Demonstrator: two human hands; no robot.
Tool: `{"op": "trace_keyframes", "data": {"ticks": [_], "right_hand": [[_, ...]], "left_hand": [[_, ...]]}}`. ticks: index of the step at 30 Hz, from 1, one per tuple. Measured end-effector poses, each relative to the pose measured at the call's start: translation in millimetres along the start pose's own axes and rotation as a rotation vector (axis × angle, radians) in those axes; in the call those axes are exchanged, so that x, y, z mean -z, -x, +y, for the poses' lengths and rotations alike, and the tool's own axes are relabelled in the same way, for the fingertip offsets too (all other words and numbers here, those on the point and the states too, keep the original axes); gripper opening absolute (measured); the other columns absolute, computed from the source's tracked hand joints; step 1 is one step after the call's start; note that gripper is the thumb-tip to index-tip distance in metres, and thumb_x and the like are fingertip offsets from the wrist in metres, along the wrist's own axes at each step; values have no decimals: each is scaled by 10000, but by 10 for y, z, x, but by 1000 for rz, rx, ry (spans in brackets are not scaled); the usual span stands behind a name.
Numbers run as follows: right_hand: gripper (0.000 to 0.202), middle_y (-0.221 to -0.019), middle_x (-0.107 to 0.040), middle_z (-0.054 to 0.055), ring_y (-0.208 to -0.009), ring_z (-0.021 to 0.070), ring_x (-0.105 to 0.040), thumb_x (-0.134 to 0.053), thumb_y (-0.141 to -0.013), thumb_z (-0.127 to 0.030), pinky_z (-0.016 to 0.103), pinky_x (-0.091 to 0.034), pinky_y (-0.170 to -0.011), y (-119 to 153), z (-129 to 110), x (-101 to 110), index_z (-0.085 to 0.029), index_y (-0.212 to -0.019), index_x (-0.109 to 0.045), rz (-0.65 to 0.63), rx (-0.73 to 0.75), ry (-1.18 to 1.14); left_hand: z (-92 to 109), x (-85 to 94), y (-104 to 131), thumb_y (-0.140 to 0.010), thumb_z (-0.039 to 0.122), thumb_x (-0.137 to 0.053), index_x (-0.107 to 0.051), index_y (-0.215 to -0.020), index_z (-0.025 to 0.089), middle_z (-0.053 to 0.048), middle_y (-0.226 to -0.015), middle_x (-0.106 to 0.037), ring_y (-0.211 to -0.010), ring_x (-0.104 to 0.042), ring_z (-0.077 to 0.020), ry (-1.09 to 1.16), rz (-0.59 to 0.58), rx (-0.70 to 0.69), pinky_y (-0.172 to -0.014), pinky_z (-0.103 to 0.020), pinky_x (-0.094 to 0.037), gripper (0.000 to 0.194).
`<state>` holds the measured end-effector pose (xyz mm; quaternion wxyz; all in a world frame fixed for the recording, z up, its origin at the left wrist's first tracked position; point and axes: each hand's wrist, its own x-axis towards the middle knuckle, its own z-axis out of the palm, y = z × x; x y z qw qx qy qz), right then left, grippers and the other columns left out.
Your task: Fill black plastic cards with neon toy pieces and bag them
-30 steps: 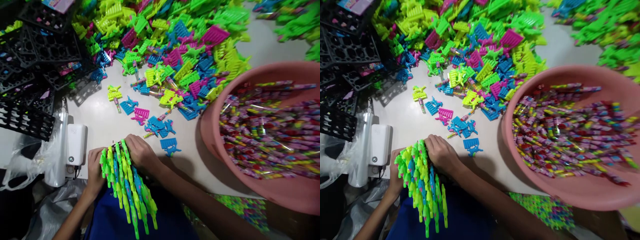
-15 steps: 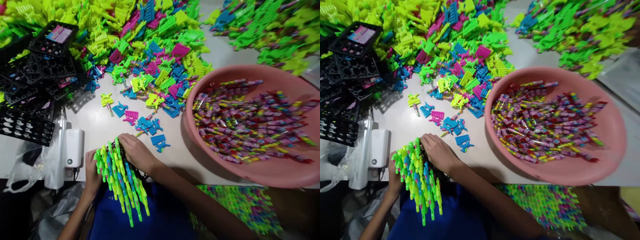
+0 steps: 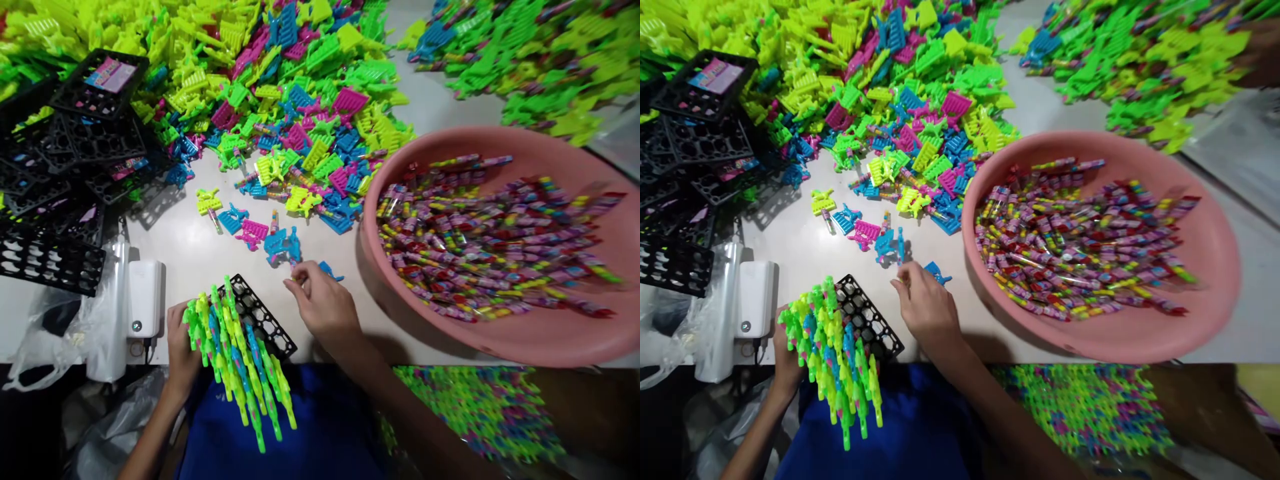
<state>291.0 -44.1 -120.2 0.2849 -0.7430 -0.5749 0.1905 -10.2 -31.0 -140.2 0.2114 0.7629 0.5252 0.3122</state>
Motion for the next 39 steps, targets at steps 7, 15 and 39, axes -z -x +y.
{"op": "trace_keyframes", "data": {"ticks": [7,15,39], "right_hand": [[420,-1024,-800,53,-816,207,-745,-785,-915,-416,311,-559,-689,177,-169,96,-254,-1237,-569,25,-325,-717],[185,-952,-663,17,-729,178,-629,-774,-910,-323,323,-585,-705,226,-232,-107,-234,-1065,-725,-51,-203,-573],[237,-1022,-669,111,-955,274,-638,-411,-1083,-124,404,-597,-854,44,-249,-247,-197,-1175,-617,-289,521,-242]], "left_hand": [[32,4,-1,-980,305,-607,-745,-1113,242,-90,-1191,-760,-1110,-699,-291,6,-10,36,-938,-441,-601,202],[53,-2,10,-967,382,-619,-758,-1084,243,-104,-1165,-766,-1117,-695,-303,-5,-43,121,-969,-472,-604,230],[205,46,-71,-1035,320,-585,-716,-1319,303,-74,-1171,-771,-1078,-694,-299,26,-97,80,-922,-446,-572,313]]}}
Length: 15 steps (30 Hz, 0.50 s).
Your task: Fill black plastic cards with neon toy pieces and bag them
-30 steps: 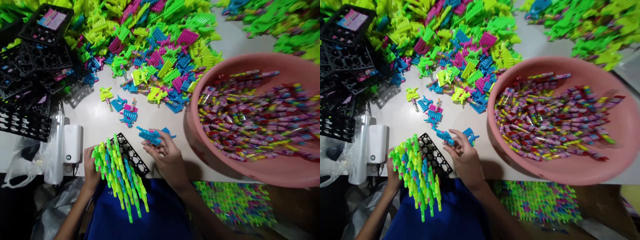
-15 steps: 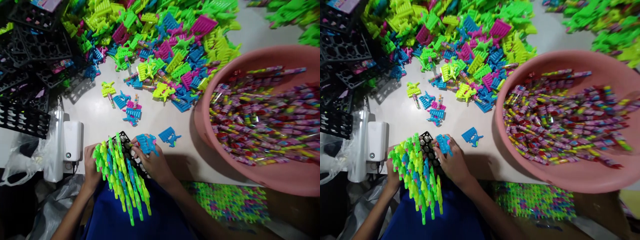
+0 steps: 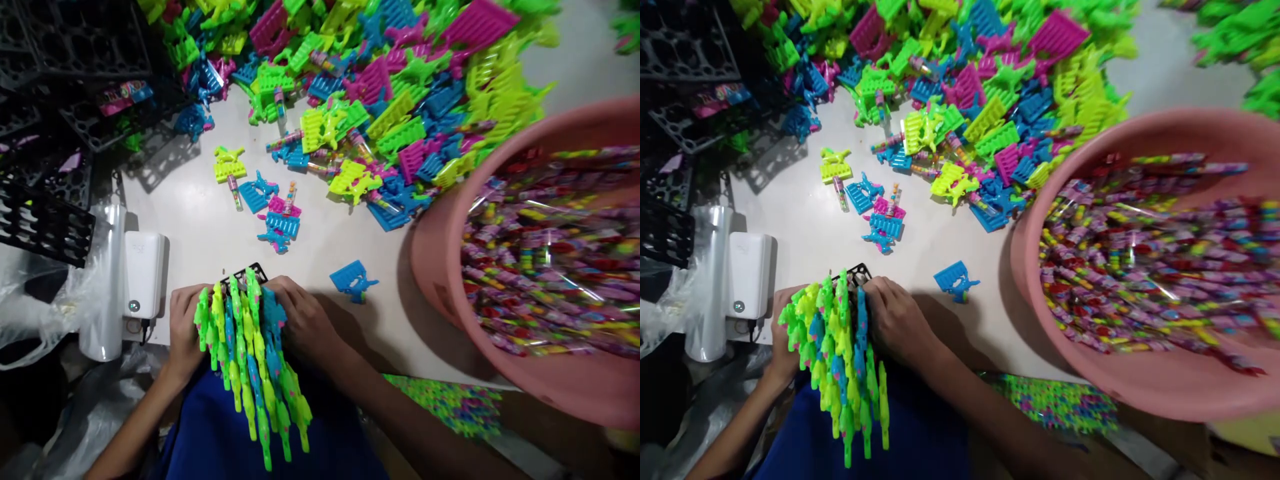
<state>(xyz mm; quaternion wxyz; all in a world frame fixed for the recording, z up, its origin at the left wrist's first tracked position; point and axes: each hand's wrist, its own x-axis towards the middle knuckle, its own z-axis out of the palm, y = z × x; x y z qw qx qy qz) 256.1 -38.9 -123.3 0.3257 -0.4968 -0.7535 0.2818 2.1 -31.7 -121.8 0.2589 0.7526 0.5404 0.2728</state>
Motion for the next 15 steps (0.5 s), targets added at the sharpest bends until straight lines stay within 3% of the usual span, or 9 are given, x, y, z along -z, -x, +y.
{"op": "trace_keyframes", "data": {"ticks": [4,10,15], "right_hand": [[291,-1050,-660,128,-986,290,-620,-388,-1060,-67,430,-605,-862,-16,22,-83,-176,-1245,-584,-22,86,76],[328,-1110,-677,141,-1007,288,-630,-439,-1073,-86,426,-625,-861,-10,108,-97,-167,-1371,-550,-40,74,36],[372,-1147,-682,169,-994,289,-621,-381,-1089,-77,443,-637,-863,-25,168,-175,-117,-1426,-534,-2,209,82]], "left_hand": [[53,21,-52,-1039,291,-590,-689,-1356,303,-64,-1162,-757,-1059,-674,-286,-14,7,-45,-898,-416,-563,333],[74,23,-62,-1054,274,-565,-690,-1368,276,-67,-1146,-752,-1044,-667,-276,-30,14,-56,-900,-402,-552,338],[21,12,-29,-1077,282,-543,-680,-1388,267,-65,-1178,-748,-1066,-655,-262,-42,17,-80,-904,-380,-546,340]]}}
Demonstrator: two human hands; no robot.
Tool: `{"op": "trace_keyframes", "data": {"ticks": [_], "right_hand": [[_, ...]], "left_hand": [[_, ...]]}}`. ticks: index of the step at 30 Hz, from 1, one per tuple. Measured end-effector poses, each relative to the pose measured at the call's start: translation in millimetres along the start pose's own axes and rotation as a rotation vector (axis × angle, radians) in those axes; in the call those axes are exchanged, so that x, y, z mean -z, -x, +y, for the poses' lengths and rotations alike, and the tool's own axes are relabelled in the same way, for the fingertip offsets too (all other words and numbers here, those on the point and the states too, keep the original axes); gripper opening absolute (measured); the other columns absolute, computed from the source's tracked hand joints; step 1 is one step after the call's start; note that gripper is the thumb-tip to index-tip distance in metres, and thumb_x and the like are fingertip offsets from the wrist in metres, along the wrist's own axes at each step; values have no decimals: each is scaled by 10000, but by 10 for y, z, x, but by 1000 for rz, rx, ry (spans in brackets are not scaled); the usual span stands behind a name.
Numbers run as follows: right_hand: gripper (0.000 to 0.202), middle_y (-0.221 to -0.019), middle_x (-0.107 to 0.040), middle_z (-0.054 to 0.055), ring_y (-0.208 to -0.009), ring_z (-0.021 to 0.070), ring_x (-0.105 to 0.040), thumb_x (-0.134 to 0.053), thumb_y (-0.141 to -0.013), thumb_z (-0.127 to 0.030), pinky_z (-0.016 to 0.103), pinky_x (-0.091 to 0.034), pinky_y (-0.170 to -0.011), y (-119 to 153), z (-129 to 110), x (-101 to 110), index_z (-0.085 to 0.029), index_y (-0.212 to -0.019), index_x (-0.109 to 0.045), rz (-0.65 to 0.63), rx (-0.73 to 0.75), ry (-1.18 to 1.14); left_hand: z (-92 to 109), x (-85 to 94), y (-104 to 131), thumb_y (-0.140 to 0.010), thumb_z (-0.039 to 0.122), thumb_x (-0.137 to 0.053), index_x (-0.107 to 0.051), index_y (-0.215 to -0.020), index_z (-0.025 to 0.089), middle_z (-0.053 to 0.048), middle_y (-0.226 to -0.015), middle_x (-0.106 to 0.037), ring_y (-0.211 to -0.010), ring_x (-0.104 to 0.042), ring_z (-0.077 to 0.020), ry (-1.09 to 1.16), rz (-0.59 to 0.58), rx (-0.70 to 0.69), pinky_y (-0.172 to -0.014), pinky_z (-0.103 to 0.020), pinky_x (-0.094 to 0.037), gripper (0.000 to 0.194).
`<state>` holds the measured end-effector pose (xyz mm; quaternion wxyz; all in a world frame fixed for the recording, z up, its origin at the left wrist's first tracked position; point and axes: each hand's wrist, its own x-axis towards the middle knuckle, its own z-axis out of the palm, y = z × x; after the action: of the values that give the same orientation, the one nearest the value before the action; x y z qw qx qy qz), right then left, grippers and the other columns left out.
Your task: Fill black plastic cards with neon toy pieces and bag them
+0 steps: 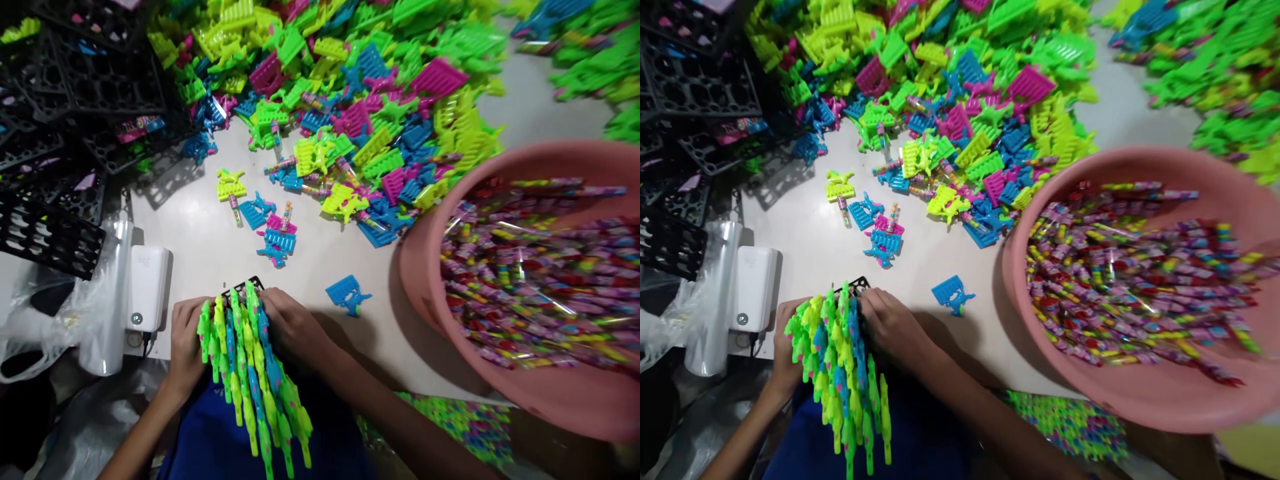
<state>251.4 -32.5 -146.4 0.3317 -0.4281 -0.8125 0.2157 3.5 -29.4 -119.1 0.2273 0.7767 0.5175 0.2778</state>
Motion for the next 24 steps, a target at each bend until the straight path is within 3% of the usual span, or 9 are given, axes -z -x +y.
{"op": "trace_keyframes", "data": {"ticks": [5,10,13,16,18,21,24], "right_hand": [[290,-1056,-691,182,-967,301,-628,-417,-1043,-46,458,-634,-909,-52,-52,16,-86,-1173,-672,-141,-109,0],[301,-1077,-733,92,-998,235,-707,-451,-1056,-45,376,-622,-903,-320,44,436,-179,-1174,-693,-307,-210,-275],[281,-1200,-754,94,-1150,244,-720,-435,-1127,-143,408,-590,-1018,-696,153,605,-209,-1223,-690,-132,-266,-221],[277,-1303,-734,153,-1237,313,-684,-507,-1143,-271,479,-563,-1074,-1203,248,529,-170,-1350,-660,60,-372,48],[448,-1358,-698,229,-1298,390,-634,-561,-1128,-330,540,-544,-1084,-1526,307,396,-69,-1491,-584,55,-447,264],[556,-1382,-683,264,-1294,397,-623,-498,-1095,-129,528,-539,-1072,-1817,378,228,10,-1629,-433,-80,-469,434],[653,-1339,-687,260,-1250,364,-631,-403,-995,50,480,-547,-1041,-1786,395,176,32,-1648,-394,-159,-417,494]], "left_hand": [[-28,-14,13,-1073,243,-550,-683,-1354,250,-67,-1171,-739,-1077,-650,-254,-15,21,-14,-909,-361,-550,311],[-45,-22,24,-1059,247,-558,-696,-1324,237,-70,-1163,-744,-1072,-658,-259,-38,30,-28,-900,-361,-558,299],[-60,-31,22,-1060,228,-533,-700,-1321,243,-63,-1161,-754,-1059,-664,-254,-44,45,-35,-890,-360,-561,310],[-70,-40,13,-1051,222,-533,-704,-1313,247,-61,-1160,-765,-1044,-671,-255,-47,61,-40,-878,-366,-566,314],[-72,-42,9,-1044,231,-541,-708,-1308,246,-64,-1156,-768,-1040,-677,-259,-52,70,-43,-873,-373,-575,313],[-64,-37,12,-1040,244,-533,-716,-1302,245,-72,-1147,-771,-1026,-690,-263,-60,73,-39,-863,-385,-592,320],[-54,-37,25,-1041,253,-499,-725,-1309,241,-87,-1135,-771,-1038,-705,-269,-60,72,-30,-856,-393,-607,351]]}}
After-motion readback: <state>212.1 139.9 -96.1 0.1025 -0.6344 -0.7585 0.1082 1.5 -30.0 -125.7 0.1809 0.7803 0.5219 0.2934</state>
